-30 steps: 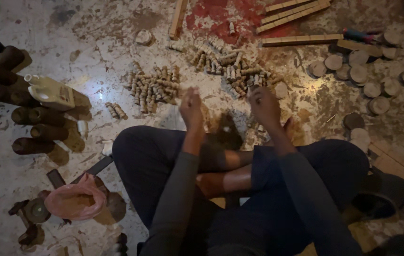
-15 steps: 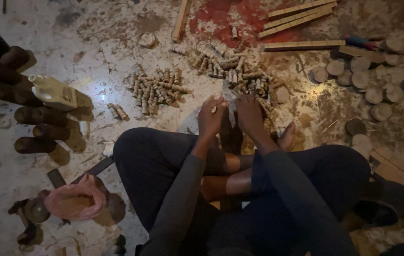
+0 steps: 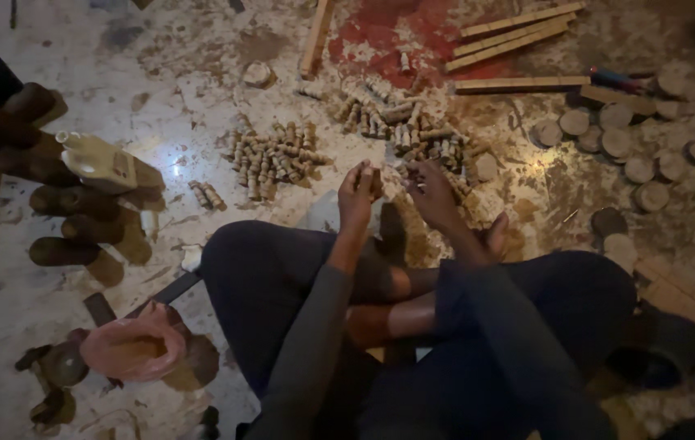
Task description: The person sits cross-legged on the floor and repeatedly picks up small wooden pieces, joining them together by hand. The person places the assembled pieces into a growing pile on the floor.
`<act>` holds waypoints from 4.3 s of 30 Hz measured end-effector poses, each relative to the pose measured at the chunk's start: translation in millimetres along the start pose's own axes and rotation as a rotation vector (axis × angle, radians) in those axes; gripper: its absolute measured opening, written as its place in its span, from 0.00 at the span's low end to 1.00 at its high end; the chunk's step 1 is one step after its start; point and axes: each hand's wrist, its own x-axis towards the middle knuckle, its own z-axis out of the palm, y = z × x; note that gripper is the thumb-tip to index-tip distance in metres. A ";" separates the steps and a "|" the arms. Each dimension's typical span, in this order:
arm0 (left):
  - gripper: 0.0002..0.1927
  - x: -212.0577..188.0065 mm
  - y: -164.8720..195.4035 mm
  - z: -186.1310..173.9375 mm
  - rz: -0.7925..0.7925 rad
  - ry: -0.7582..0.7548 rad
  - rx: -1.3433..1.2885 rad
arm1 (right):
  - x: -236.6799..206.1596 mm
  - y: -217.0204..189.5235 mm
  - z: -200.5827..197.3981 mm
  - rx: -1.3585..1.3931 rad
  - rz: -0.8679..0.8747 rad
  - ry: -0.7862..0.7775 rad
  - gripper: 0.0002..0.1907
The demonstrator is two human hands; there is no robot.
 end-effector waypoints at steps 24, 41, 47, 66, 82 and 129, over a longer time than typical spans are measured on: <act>0.14 -12.8 5.2 14.0 0.207 -0.120 0.401 | -28.9 -9.5 -0.8 -0.066 0.210 -0.161 0.27; 0.20 -29.4 15.0 17.7 0.225 -0.271 0.871 | -22.3 -3.1 -3.3 0.369 0.563 -0.090 0.16; 0.19 -23.8 8.5 15.4 0.443 -0.377 0.542 | -24.8 -10.7 -7.5 1.008 0.762 -0.131 0.16; 0.18 -9.7 1.7 13.5 0.493 -0.322 0.558 | -17.1 -8.6 3.5 0.704 0.643 -0.134 0.19; 0.24 -8.7 -10.8 10.9 0.297 -0.231 0.403 | -30.8 -23.5 -3.0 -0.306 -0.087 0.031 0.20; 0.24 -7.3 -4.8 14.5 0.148 -0.070 0.370 | -30.5 -19.9 -6.4 -0.231 -0.206 -0.055 0.17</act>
